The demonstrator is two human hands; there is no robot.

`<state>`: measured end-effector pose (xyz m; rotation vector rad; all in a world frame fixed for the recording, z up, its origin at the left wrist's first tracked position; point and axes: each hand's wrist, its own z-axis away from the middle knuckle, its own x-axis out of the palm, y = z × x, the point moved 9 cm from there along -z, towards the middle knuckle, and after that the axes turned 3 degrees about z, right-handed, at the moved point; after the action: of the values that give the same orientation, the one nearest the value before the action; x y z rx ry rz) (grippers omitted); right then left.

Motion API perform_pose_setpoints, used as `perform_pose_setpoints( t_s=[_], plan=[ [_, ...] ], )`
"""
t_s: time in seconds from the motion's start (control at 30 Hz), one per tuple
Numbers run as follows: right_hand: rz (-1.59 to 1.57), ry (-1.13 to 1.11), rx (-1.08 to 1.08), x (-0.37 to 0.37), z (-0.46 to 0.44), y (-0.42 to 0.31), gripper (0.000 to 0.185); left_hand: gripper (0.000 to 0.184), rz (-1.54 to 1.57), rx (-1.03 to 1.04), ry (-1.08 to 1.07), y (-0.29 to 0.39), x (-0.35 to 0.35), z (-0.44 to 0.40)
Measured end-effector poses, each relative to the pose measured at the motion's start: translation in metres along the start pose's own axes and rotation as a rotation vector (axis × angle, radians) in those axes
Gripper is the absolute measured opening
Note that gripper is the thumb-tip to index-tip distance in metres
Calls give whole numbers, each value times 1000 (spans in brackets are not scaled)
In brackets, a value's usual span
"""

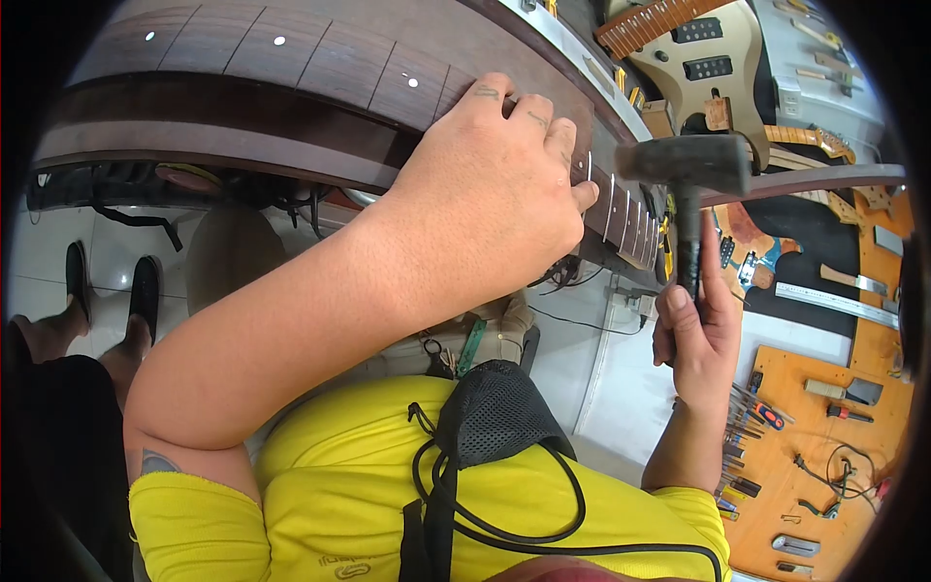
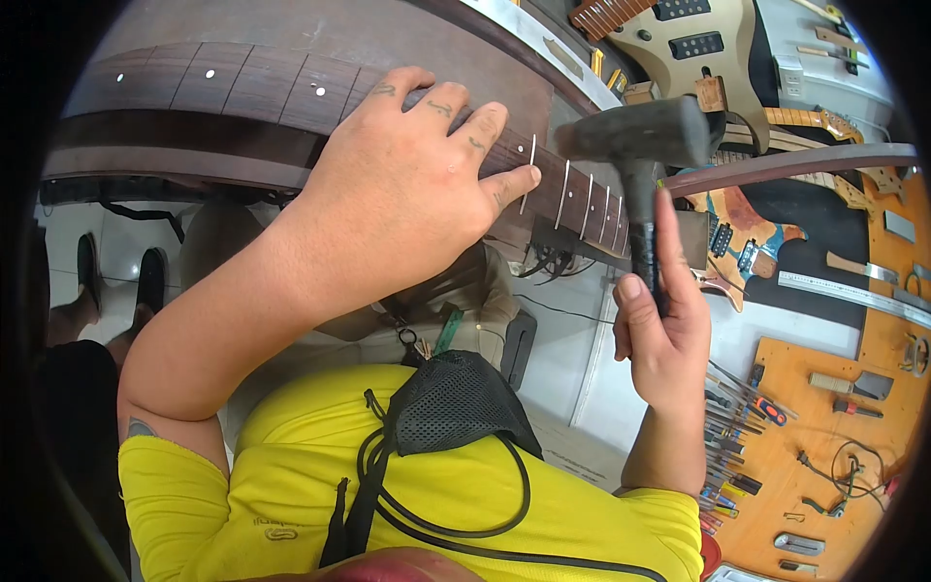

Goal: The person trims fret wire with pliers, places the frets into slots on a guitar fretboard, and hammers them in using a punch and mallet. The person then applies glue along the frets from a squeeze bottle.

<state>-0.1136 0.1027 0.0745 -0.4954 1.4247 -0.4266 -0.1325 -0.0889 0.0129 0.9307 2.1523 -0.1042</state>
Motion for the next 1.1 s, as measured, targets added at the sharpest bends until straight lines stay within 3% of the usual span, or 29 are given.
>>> perform_pose_setpoints(
  t_s=[0.07, 0.17, 0.33, 0.6, 0.7, 0.8, 0.97, 1.1],
  plan=[
    [-24, 41, -4, 0, 1, 0, 68, 21, 11, -4, 0, 0, 1, 0],
    [-5, -127, 49, 14, 4, 6, 68, 20, 34, 14, 23, -1, -5, -2],
    [8, -111, 80, 13, 6, 6, 69, 15, 113, 52, -183, -6, -9, -9],
    [81, -108, -3, 8, 13, 5, 68, 28, -42, 65, -23, -10, 7, -13],
    [-81, 97, -41, -5, 17, -1, 69, 30, -92, 63, -47, -8, 11, -10],
    [57, -95, 10, 12, 17, 10, 69, 29, -101, 76, -36, -7, 11, -11],
    [-26, 15, -22, -3, 18, 4, 69, 29, -92, 69, -92, -8, 12, -11],
    [72, -56, -14, 5, 19, 16, 70, 28, -96, 83, -62, -7, 12, -11]
  ],
)
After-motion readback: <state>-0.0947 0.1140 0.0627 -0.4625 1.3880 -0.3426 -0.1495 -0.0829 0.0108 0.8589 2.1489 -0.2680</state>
